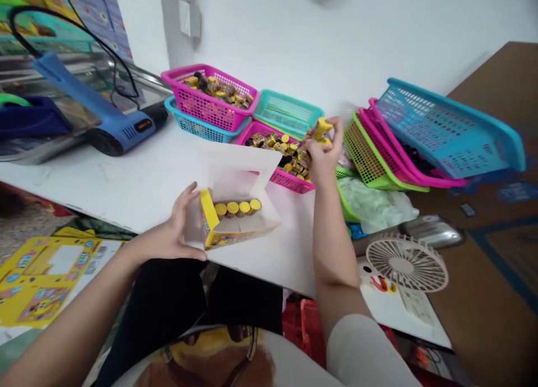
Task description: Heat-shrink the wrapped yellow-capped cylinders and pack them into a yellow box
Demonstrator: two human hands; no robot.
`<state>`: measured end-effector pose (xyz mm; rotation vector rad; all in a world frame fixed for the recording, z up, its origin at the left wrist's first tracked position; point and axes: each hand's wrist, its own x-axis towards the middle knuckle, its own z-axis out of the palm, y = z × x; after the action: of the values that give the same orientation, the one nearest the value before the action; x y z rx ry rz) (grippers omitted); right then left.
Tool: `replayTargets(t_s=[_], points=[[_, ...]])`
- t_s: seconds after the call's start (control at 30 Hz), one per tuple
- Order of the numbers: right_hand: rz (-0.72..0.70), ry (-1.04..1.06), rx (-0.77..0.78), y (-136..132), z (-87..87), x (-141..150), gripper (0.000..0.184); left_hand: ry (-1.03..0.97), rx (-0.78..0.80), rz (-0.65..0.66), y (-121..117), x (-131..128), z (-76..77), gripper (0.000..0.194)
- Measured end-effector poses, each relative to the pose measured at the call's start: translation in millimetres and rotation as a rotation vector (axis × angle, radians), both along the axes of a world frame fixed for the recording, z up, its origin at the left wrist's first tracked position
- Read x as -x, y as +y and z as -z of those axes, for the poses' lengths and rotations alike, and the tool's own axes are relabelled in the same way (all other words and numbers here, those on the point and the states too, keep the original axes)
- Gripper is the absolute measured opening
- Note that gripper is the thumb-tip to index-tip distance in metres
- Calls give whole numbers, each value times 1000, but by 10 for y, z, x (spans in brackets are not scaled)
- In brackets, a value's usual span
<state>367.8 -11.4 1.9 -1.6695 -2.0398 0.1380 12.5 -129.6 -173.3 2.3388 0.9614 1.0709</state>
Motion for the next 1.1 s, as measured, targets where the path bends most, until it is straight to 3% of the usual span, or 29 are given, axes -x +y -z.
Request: replayTargets(t_s=[0.07,0.17,0.23,0.33,0.4,0.5,0.63,0.87,1.0,1.1], points=[[-277,433,-90,-300,-79,94,76,-61,-182,-106,-44,-7,-160,140],[-685,814,-61,-665,-165,294,82,-267,-403,-238,-203,-154,-621,94],[-926,948,82,-777,-165,441,71,-330,-351,-180,-307,-347,-989,67],[-1116,984,381,-791,-45,617,66,-392,-20,-39,-335,-665,-1410,56],[-1131,983,509,-766,69,685,76,-476,156,-4,-275,-811,-1535,57],[-1098,1011,592,-756,180,713,86,-546,260,-11,-180,-887,-1541,52],[-1090,1014,620,-789,164,683,71,-542,240,-80,-170,-849,-1500,44],[-881,915,468,-767,-5,538,59,-305,58,-295,-220,-654,-1779,50],[-886,632,226,-732,-1,505,53,-132,135,-168,-82,-561,-1921,55],[-864,508,145,-751,16,543,61,-35,164,-111,39,-594,-1940,65]])
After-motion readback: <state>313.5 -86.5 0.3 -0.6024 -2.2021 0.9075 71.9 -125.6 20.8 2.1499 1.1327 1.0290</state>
